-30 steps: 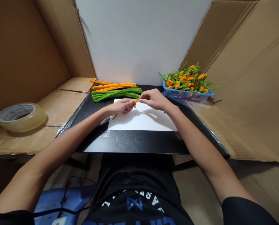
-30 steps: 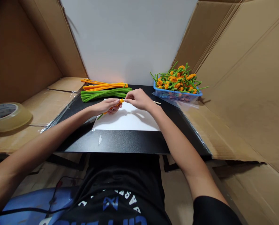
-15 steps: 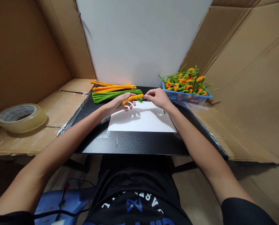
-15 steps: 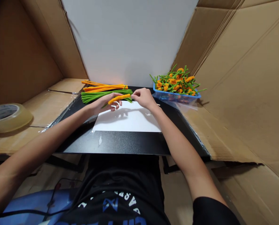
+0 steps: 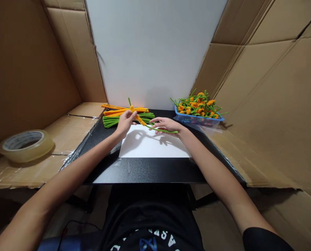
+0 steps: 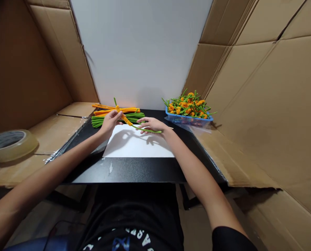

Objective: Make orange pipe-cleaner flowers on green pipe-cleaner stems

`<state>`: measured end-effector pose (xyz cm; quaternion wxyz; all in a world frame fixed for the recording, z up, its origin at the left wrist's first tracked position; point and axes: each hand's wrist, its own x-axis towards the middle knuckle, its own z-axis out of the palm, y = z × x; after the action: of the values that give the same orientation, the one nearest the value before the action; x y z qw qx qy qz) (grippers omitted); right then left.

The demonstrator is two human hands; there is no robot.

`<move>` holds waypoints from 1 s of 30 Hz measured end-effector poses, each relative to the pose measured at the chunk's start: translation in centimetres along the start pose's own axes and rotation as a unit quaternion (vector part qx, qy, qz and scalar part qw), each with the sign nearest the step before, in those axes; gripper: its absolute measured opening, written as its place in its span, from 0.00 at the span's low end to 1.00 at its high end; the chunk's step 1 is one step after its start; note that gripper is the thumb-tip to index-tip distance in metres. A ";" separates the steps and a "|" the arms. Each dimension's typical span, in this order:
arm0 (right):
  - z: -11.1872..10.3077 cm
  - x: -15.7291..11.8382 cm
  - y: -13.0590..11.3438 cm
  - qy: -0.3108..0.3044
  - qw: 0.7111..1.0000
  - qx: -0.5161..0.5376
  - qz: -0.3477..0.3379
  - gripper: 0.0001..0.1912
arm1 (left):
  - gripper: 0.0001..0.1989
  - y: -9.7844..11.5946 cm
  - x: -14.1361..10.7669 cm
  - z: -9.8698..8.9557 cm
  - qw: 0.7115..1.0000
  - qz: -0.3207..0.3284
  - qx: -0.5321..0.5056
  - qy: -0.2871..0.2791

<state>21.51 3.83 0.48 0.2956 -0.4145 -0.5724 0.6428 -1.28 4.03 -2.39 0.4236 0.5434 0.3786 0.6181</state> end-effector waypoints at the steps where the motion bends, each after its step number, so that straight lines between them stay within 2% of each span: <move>1: -0.1 0.0 0.0 0.017 0.999 0.029 -0.014 0.13 | 0.16 -0.1 0.2 -0.2 1.000 -0.012 0.005 0.023; 5: 0.0 0.6 0.2 0.065 0.979 0.159 -0.109 0.18 | 0.15 -0.9 0.7 -1.1 0.996 -0.044 0.054 0.060; 7: 0.5 1.0 0.5 0.084 0.967 0.189 -0.152 0.18 | 0.13 -1.2 0.8 -1.3 0.993 -0.041 0.099 0.045; 9: 1.1 1.5 0.9 0.113 0.962 0.165 -0.186 0.14 | 0.11 -1.4 0.6 -1.3 0.986 -0.024 0.162 0.017; 11: 1.7 1.9 1.4 0.154 0.959 0.082 -0.221 0.11 | 0.08 -1.1 0.0 -1.0 0.968 0.010 0.249 -0.015; 13: 2.4 1.8 1.8 0.208 0.941 -0.048 -0.262 0.12 | 0.07 -0.6 -0.8 -0.5 0.931 0.061 0.359 -0.039; 15: 3.1 1.3 2.0 0.269 0.888 -0.214 -0.306 0.15 | 0.07 0.0 -1.6 0.0 0.874 0.107 0.471 -0.057; 17: 3.7 0.5 1.9 0.309 0.810 -0.374 -0.329 0.19 | 0.06 0.4 -2.2 0.4 0.824 0.126 0.548 -0.072; 19: 4.0 -0.3 1.7 0.322 0.747 -0.486 -0.320 0.23 | 0.06 0.6 -2.4 0.5 0.799 0.127 0.582 -0.079; 22: 4.1 -0.8 1.4 0.325 0.705 -0.565 -0.278 0.22 | 0.06 0.5 -2.1 0.1 0.795 0.128 0.587 -0.081; 30: 4.3 -0.9 1.2 0.298 0.668 -0.641 -0.234 0.20 | 0.05 0.1 -1.5 -0.8 0.804 0.162 0.557 -0.129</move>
<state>18.32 0.80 -0.49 0.2524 -0.5238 -0.8031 -0.1301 -1.97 2.56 -2.91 -0.0130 0.8142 0.5059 0.2846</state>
